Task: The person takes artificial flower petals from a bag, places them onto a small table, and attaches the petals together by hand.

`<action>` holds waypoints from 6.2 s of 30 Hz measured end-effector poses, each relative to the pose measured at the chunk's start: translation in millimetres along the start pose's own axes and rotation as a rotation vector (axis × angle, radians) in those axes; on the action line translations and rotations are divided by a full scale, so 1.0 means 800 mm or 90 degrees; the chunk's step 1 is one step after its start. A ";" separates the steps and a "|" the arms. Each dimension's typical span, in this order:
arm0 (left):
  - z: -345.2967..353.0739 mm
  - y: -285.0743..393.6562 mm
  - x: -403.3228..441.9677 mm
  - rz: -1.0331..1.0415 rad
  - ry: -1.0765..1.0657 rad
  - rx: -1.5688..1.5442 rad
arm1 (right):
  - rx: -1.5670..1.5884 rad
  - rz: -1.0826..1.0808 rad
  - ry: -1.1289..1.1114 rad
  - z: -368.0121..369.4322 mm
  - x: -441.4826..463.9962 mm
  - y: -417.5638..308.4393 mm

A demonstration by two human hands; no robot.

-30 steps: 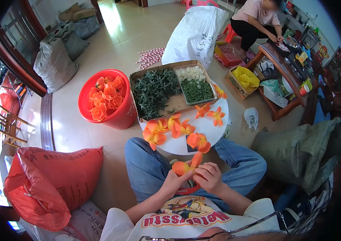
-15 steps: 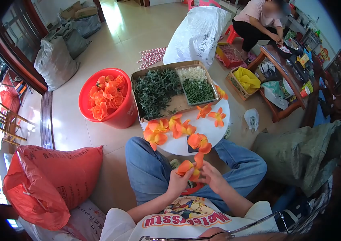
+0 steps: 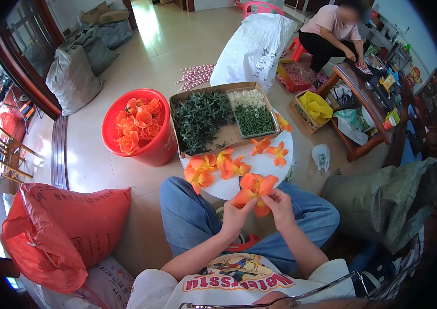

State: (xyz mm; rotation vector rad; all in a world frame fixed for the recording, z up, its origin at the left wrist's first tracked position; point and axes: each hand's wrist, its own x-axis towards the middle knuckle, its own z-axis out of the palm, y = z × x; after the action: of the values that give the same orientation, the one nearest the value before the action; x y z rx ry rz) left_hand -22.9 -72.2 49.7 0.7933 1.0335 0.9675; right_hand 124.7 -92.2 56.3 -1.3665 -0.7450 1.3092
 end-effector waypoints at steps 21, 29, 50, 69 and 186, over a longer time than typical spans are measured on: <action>-0.001 -0.017 0.063 -0.074 0.006 -0.105 | -0.138 0.013 -0.031 -0.019 0.088 0.003; -0.004 -0.030 0.066 -0.078 0.016 -0.077 | -0.127 0.026 -0.038 -0.021 0.097 0.012; -0.033 -0.086 0.058 -0.058 0.050 -0.063 | -0.387 -0.343 0.118 -0.018 0.084 0.014; -0.047 -0.137 0.067 -0.124 -0.040 -0.267 | -0.541 -0.497 -0.049 -0.011 0.076 0.033; -0.017 -0.027 0.089 0.476 0.012 0.461 | -0.503 -0.583 0.026 -0.006 0.078 0.000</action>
State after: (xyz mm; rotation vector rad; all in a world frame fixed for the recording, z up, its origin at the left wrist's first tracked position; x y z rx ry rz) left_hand -15.8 -13.0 2.8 1.8617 1.1319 1.2225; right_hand 142.4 -35.2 36.5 -1.3316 -1.7104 0.2398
